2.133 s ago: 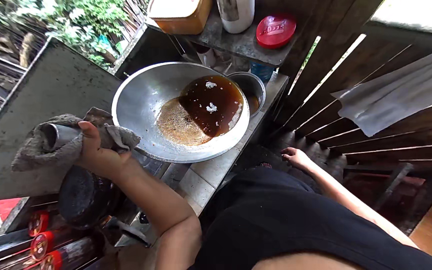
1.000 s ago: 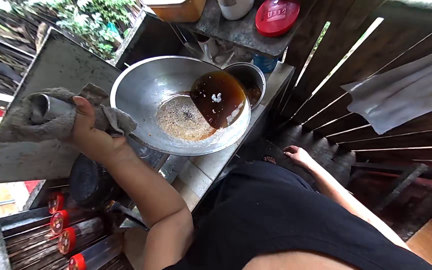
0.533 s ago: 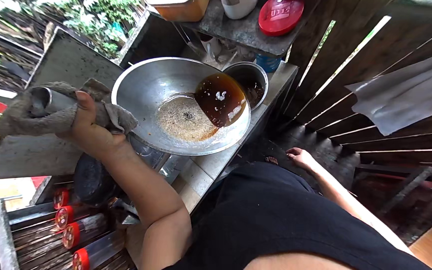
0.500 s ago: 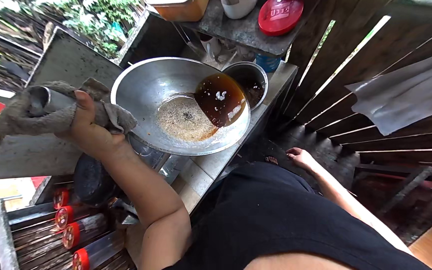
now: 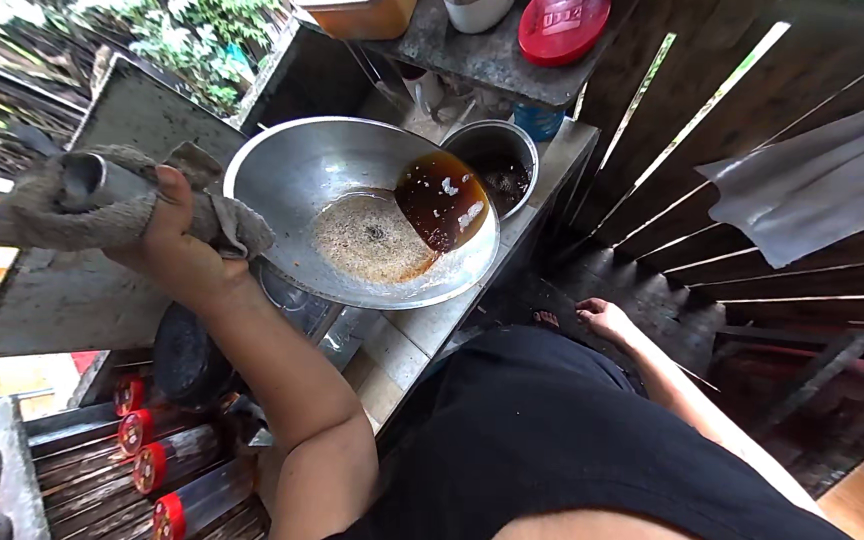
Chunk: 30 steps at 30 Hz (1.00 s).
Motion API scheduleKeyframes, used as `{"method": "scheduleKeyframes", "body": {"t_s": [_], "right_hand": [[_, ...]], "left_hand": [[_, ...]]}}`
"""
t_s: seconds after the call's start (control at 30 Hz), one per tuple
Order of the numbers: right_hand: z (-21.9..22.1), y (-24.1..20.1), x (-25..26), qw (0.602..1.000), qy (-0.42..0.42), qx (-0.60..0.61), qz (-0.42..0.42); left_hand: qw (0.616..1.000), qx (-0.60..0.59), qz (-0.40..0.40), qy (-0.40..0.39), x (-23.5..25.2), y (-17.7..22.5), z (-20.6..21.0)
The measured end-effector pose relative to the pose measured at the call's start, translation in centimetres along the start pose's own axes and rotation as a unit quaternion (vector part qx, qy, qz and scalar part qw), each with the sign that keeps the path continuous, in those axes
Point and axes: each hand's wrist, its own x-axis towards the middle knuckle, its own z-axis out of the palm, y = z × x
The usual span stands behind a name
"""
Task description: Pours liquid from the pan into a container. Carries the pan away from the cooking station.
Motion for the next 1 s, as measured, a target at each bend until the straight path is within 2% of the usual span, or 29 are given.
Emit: {"method": "scheduleKeyframes", "body": {"t_s": [0.57,1.0], "right_hand": [[-0.2,-0.7,-0.9,1.000,-0.004,0.013,0.022],[-0.7,-0.6,-0.4,1.000,-0.002,0.000,0.022]], "left_hand": [[1.000,0.005,-0.017,-0.018,1.1,0.5,1.4],[0.999,0.013,0.000,-0.041,1.9,0.6,2.1]]}}
